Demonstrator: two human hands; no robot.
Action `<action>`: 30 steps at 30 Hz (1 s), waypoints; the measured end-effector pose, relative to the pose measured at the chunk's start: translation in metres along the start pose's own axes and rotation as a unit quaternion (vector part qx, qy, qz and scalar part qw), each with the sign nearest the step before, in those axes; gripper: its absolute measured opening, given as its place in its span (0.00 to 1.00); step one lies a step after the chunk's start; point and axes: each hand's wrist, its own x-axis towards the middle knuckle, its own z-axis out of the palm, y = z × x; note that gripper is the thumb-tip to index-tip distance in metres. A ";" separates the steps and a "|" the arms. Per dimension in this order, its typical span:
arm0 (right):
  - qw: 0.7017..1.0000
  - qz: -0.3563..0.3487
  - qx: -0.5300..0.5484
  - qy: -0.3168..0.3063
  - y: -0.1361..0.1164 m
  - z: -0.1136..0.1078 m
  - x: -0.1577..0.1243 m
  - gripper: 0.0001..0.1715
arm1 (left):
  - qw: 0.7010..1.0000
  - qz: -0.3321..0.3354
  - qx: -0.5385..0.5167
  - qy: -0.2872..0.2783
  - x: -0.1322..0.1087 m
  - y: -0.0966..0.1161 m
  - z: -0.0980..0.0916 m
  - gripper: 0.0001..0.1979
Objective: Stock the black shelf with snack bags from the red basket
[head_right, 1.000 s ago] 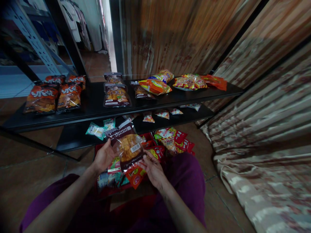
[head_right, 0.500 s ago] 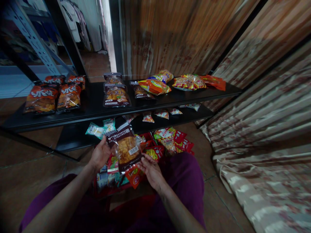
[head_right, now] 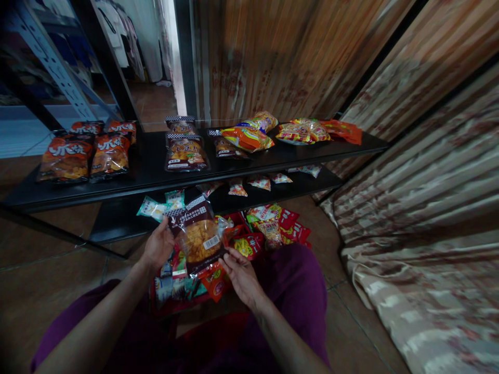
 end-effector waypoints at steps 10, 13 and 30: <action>1.000 -0.009 0.010 0.027 -0.002 0.008 -0.002 0.20 | 0.999 0.005 0.031 0.016 0.007 0.003 -0.003 0.15; 0.999 -0.004 0.008 0.034 -0.005 0.013 -0.005 0.21 | 0.999 -0.011 0.019 0.035 0.008 0.005 -0.003 0.13; 0.992 0.077 -0.097 0.000 -0.007 0.042 -0.028 0.27 | 0.983 -0.089 0.032 0.160 0.016 -0.015 -0.010 0.10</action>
